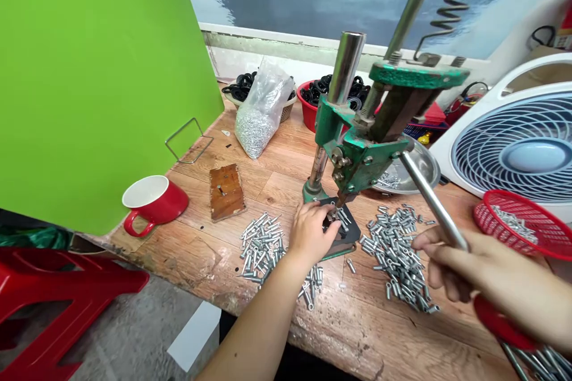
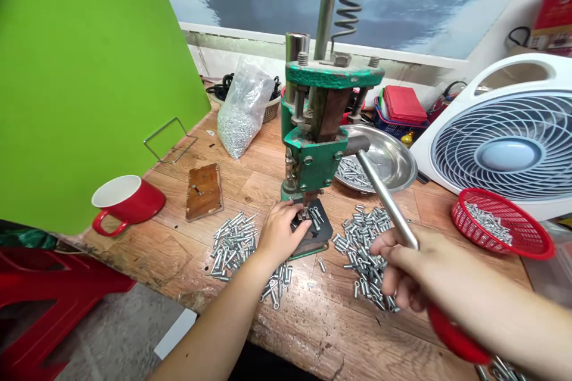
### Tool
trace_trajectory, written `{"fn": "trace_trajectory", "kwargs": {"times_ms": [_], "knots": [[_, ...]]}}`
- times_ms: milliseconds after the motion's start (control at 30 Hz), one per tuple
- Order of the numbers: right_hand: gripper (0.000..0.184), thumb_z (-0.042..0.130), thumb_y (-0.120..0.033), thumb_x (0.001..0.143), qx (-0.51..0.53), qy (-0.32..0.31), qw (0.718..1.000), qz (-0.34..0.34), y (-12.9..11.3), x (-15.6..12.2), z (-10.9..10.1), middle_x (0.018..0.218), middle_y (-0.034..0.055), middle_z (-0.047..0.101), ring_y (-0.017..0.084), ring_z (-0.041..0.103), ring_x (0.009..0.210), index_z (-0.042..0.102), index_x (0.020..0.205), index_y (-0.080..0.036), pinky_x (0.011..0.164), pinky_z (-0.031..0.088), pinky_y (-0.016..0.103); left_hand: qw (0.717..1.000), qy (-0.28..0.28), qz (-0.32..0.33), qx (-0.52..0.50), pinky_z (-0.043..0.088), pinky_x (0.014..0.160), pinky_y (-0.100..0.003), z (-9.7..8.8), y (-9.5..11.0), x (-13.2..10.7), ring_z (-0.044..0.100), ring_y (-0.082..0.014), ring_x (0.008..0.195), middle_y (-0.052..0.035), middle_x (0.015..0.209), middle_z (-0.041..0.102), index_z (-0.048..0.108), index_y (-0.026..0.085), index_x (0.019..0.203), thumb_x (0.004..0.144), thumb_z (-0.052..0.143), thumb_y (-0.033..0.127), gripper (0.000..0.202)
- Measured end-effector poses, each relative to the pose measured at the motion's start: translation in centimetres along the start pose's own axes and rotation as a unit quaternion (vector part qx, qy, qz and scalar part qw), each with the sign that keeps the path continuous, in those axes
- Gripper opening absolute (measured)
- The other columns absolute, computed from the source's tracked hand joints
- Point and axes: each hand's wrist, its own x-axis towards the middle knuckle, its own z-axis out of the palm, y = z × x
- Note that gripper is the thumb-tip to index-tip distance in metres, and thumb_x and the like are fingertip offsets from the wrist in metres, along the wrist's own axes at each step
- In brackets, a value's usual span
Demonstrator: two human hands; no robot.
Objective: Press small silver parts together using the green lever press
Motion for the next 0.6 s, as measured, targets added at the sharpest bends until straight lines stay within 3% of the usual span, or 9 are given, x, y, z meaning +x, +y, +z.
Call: {"fn": "trace_trajectory", "kwargs": {"times_ms": [67, 200, 267, 400, 600], "knots": [[0.042, 0.047, -0.055, 0.071, 0.039, -0.007, 0.998, -0.047, 0.6, 1.3, 2.2, 0.060, 0.0059, 0.056, 0.015, 0.051, 0.049, 0.054, 0.089, -0.018, 0.046, 0.045, 0.027, 1.000, 0.006, -0.010, -0.011, 0.031, 0.101, -0.045, 0.1, 0.0, 0.1, 0.050, -0.0230, 0.107, -0.0056, 0.099, 0.066, 0.060, 0.019, 0.103, 0.076, 0.060, 0.032, 0.030], [0.041, 0.046, -0.052, 0.080, 0.078, 0.126, 0.968, -0.200, 2.8, 5.8, 6.9, 0.071, 0.0044, 0.056, 0.015, 0.053, 0.066, 0.049, 0.096, -0.015, 0.064, 0.046, 0.027, 1.000, 0.018, -0.020, -0.013, 0.031, 0.101, -0.047, 0.3, 0.0, 0.3, 0.053, -0.0236, 0.104, -0.0057, 0.094, 0.067, 0.063, 0.019, 0.097, 0.074, 0.061, 0.035, 0.028], [0.038, 0.044, -0.050, 0.084, 0.099, 0.149, 0.956, -0.234, 3.6, 8.1, 8.4, 0.074, 0.0040, 0.056, 0.015, 0.053, 0.069, 0.048, 0.098, -0.015, 0.067, 0.045, 0.027, 0.999, 0.023, -0.021, -0.013, 0.032, 0.100, -0.047, 0.4, 0.0, 0.5, 0.054, -0.0238, 0.103, -0.0059, 0.093, 0.068, 0.064, 0.019, 0.094, 0.073, 0.062, 0.035, 0.027], [0.034, 0.044, -0.046, 0.086, 0.111, 0.155, 0.945, -0.266, 4.0, 11.2, 9.8, 0.080, 0.0051, 0.056, 0.015, 0.053, 0.073, 0.048, 0.099, -0.015, 0.070, 0.044, 0.028, 0.999, 0.024, -0.026, -0.020, 0.034, 0.099, -0.047, 0.6, -0.2, 0.7, 0.056, -0.0235, 0.101, -0.0062, 0.094, 0.068, 0.065, 0.019, 0.094, 0.071, 0.064, 0.036, 0.029], [0.032, 0.042, -0.042, 0.087, 0.107, 0.241, 0.909, -0.323, 3.2, 14.2, 11.2, 0.095, 0.0098, 0.056, 0.020, 0.052, 0.093, 0.052, 0.098, -0.014, 0.086, 0.041, 0.034, 0.999, 0.009, -0.027, -0.019, 0.035, 0.099, -0.045, 0.6, -0.2, 0.8, 0.055, -0.0231, 0.103, -0.0055, 0.094, 0.068, 0.065, 0.019, 0.095, 0.070, 0.065, 0.033, 0.029]]}}
